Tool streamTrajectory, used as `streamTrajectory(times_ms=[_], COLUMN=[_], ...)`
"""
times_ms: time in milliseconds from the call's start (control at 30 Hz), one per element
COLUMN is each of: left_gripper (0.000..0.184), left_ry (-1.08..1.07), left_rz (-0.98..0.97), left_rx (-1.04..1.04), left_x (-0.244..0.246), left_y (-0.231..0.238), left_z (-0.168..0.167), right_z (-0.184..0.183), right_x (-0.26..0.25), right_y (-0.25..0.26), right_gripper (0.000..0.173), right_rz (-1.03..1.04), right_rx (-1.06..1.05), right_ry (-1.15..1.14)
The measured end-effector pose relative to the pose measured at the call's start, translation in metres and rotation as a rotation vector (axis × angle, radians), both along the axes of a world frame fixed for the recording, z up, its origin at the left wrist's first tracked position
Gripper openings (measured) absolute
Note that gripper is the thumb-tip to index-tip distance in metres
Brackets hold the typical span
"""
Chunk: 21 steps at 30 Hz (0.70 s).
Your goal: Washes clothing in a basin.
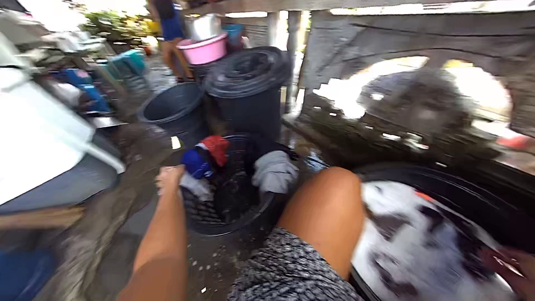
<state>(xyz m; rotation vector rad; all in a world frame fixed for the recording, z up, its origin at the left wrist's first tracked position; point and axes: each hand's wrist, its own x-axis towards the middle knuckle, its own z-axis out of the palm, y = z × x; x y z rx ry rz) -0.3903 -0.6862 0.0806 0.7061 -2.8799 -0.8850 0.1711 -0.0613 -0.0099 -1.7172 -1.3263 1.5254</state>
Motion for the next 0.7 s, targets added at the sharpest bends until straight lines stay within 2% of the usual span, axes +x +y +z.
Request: streamTrajectory(times_ms=[33, 67, 167, 200, 300, 400, 467, 533, 633, 700], left_gripper=[0.088, 0.089, 0.075, 0.072, 0.065, 0.064, 0.065, 0.062, 0.059, 0.056], left_ry=[0.024, 0.087, 0.332, 0.404, 0.466, 0.487, 0.488, 0.48, 0.416, 0.316], left_rz=[-0.043, -0.122, -0.531, -0.681, -1.047, -1.337, -1.458, -1.506, -1.524, -1.541], left_rx=[-0.021, -0.017, 0.06, 0.1, 0.209, 0.36, 0.414, 0.454, 0.442, 0.395], left_x=[0.004, 0.005, 0.014, 0.025, 0.097, 0.174, 0.218, 0.251, 0.277, 0.282], left_y=[0.03, 0.064, 0.178, 0.222, 0.358, 0.473, 0.528, 0.57, 0.606, 0.622], left_z=[0.018, 0.036, 0.081, 0.095, 0.143, 0.169, 0.174, 0.168, 0.138, 0.113], right_z=[0.008, 0.017, 0.035, 0.039, 0.048, 0.048, 0.033, 0.01, -0.02, -0.051], right_x=[0.004, 0.014, 0.032, 0.036, 0.034, 0.022, 0.017, 0.008, -0.024, -0.063], right_y=[0.023, 0.047, 0.107, 0.123, 0.149, 0.159, 0.168, 0.17, 0.151, 0.131], right_gripper=[0.039, 0.038, 0.028, 0.032, 0.043, 0.038, 0.033, 0.04, 0.052, 0.047], right_rz=[-0.056, -0.11, -0.24, -0.223, -0.14, -0.138, -0.117, -0.093, 0.228, 0.482], right_rx=[0.018, 0.034, 0.02, -0.001, 0.017, 0.084, 0.095, 0.12, 0.14, 0.16], right_ry=[0.054, 0.106, 0.223, 0.231, 0.124, 0.004, -0.003, -0.138, -0.398, -0.451])
